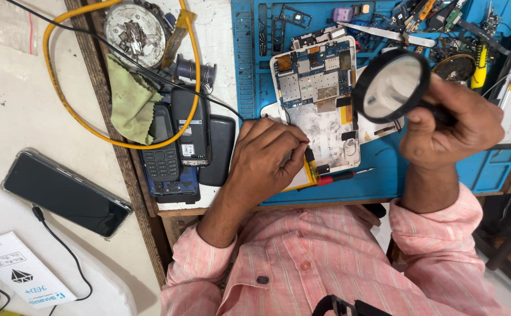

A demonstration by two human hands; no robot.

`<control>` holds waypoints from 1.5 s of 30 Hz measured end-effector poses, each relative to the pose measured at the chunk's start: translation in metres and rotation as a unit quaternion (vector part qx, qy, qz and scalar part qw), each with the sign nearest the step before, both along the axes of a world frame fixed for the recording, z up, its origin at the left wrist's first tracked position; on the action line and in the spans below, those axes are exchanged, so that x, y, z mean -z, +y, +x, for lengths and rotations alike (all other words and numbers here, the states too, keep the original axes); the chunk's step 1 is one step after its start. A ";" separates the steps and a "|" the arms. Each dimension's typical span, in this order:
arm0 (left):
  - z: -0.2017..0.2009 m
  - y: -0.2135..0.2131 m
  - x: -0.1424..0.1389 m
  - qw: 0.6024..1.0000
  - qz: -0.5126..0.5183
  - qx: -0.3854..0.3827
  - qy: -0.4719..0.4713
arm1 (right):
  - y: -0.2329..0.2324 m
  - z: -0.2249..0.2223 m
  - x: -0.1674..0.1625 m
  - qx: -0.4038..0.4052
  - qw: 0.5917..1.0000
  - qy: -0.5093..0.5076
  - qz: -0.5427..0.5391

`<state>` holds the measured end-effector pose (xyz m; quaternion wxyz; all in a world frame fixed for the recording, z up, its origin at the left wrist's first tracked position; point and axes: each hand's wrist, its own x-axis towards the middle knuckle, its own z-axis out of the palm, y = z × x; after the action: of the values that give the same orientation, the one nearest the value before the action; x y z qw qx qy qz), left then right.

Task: The person works on a disassembled white mobile phone, using a small tool to adjust components on the motherboard and battery area. They then use a magnifying glass to closely inspect the internal parts.

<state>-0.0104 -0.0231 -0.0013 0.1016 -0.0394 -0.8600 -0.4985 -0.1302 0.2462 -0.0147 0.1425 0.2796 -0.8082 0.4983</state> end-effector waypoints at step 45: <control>0.000 0.000 0.000 1.000 -0.002 0.004 -0.006 | -0.006 -0.001 -0.001 -0.007 0.999 0.019 0.025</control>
<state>-0.0109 -0.0234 -0.0012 0.0944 -0.0396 -0.8616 -0.4972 -0.1312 0.2399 -0.0136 0.1474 0.2977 -0.8155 0.4739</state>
